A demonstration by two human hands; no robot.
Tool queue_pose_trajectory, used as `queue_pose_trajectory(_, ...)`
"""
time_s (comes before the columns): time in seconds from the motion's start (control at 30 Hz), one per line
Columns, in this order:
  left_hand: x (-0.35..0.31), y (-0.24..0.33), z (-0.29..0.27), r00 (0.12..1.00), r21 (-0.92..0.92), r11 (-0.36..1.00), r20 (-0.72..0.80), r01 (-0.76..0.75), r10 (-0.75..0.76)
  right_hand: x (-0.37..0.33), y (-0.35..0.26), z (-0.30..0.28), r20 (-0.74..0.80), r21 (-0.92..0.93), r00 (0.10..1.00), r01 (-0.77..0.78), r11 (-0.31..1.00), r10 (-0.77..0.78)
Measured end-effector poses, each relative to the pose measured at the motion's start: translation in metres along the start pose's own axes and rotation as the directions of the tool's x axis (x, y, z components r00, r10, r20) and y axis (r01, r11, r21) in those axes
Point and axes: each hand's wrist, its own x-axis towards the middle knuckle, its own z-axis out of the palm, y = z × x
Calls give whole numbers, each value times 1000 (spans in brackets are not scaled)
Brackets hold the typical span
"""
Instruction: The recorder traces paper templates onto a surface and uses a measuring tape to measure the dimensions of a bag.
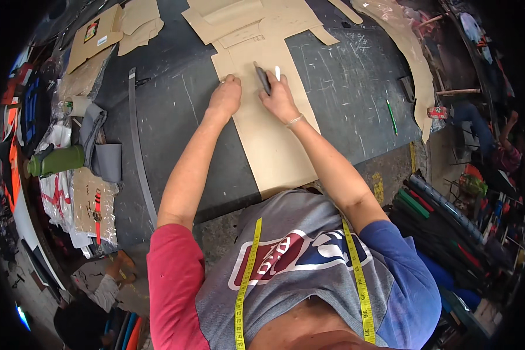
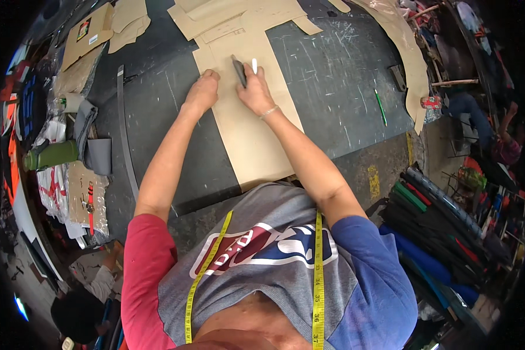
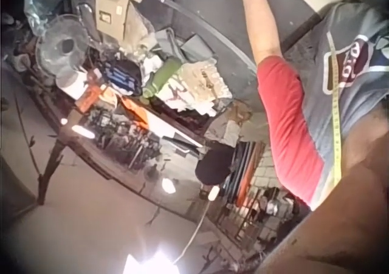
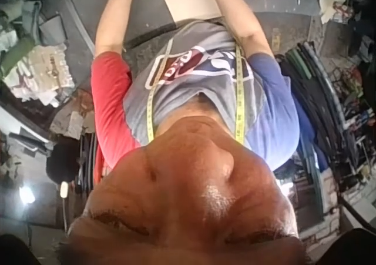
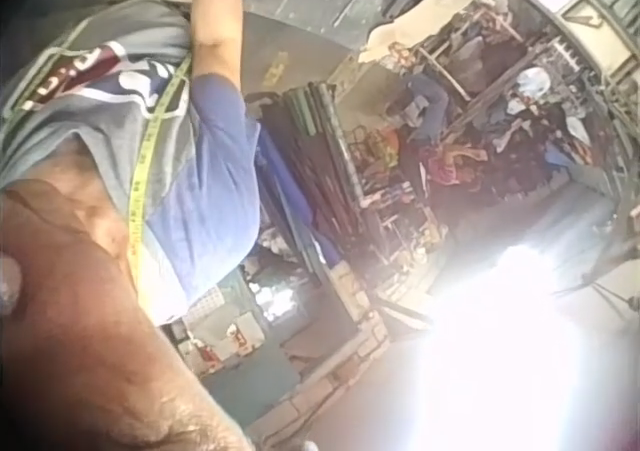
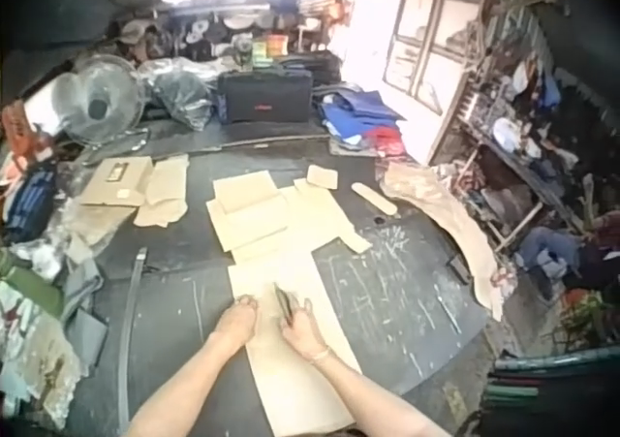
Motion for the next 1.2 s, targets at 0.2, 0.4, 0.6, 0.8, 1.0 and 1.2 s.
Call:
queue_pose_trajectory(0.2,-9,5,0,993,48,996,-91,78,-74,11,-11,31,-8,-184,999,30,982,-32)
queue_pose_trajectory(0.4,-11,-13,-15,998,-94,995,-54,-14,9,-12,-14,18,-24,-370,994,95,924,-111)
queue_pose_trajectory(0.6,49,-73,-38,902,-526,831,-250,179,-353,-50,8,-22,-80,-162,995,45,986,-59)
queue_pose_trajectory(0.8,129,-154,-46,714,-449,796,-388,406,-583,-93,9,-58,-22,-211,1000,-1,977,-4)
queue_pose_trajectory(1.0,183,-151,-38,690,-700,442,99,560,-717,-130,26,-68,11,-147,995,-97,984,100)
queue_pose_trajectory(1.2,205,-148,-11,703,-664,497,62,559,-708,-127,30,-66,-17,-94,977,-213,973,213)
